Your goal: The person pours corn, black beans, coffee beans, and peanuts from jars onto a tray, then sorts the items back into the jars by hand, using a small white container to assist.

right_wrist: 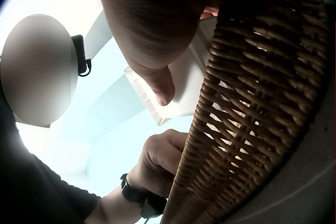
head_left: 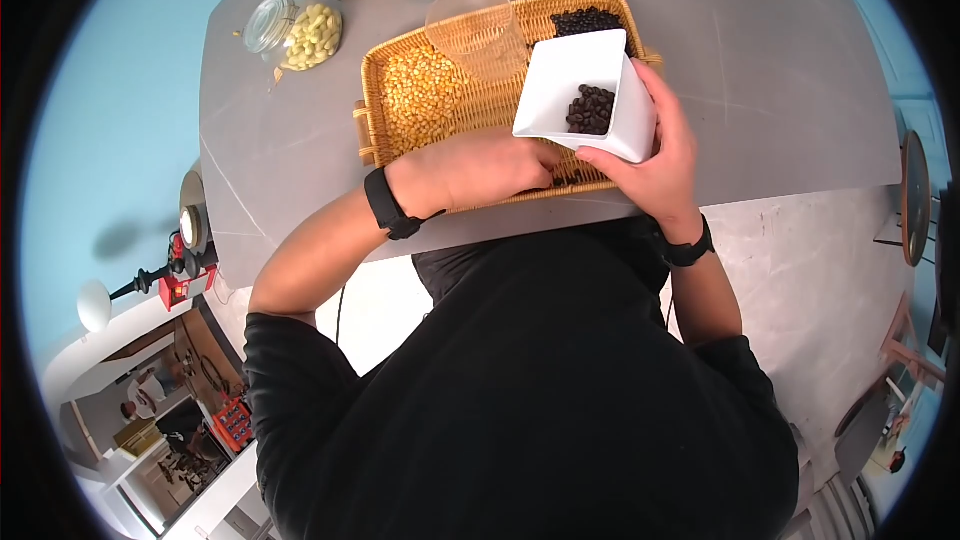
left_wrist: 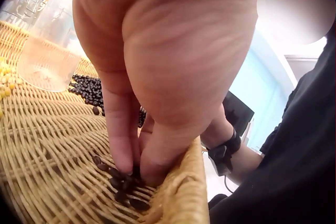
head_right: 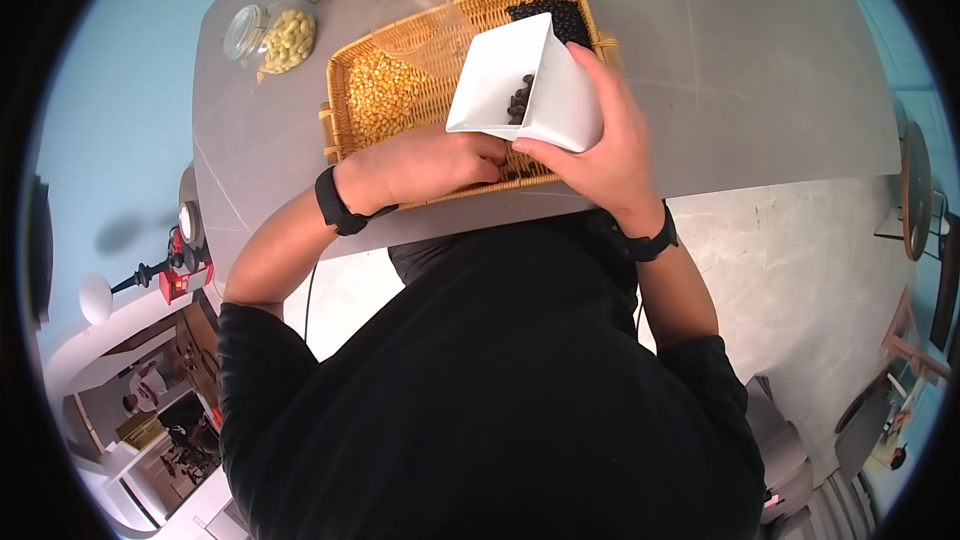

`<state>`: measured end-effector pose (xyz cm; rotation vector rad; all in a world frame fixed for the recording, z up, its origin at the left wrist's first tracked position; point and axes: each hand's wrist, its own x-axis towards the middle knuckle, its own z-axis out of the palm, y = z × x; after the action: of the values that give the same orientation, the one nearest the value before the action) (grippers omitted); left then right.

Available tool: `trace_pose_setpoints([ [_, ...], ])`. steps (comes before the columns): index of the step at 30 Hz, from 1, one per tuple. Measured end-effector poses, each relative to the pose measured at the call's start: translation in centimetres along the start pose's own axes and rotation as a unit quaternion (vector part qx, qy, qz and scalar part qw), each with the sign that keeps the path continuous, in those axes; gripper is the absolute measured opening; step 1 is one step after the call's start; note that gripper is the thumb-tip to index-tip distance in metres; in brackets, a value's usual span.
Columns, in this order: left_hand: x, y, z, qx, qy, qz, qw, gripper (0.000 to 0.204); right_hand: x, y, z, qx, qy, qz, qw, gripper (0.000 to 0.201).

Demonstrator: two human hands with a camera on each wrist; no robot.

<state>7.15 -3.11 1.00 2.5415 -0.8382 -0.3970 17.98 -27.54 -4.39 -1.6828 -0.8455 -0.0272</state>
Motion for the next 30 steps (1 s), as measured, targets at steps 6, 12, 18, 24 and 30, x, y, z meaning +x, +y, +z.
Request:
trace_pose_setpoints([
  [6, -0.3, 0.3, 0.2, 0.015, -0.003, -0.019, 1.0, 0.019, 0.2, -0.1, -0.1, -0.01, -0.003, -0.014, 1.0, 0.104],
  [12, -0.8, -0.1, 0.8, -0.011, 0.018, -0.017, 1.0, 0.019, 0.2, 0.0, 0.0, -0.004, -0.01, -0.014, 1.0, 0.103],
  [18, -1.4, -0.2, 0.3, -0.065, 0.021, -0.06, 0.996, 0.021, 0.2, -0.3, -0.1, -0.02, -0.01, -0.008, 1.0, 0.102],
  [24, -4.4, -0.9, -1.5, -0.098, 0.129, -0.081, 0.983, 0.017, 0.1, -0.3, -0.1, -0.009, -0.014, -0.002, 1.0, 0.104],
  [30, -5.2, 1.0, -7.4, -0.055, 0.211, -0.101, 0.971, 0.02, 0.2, -0.1, 0.1, -0.032, -0.017, -0.016, 0.999, 0.105],
])
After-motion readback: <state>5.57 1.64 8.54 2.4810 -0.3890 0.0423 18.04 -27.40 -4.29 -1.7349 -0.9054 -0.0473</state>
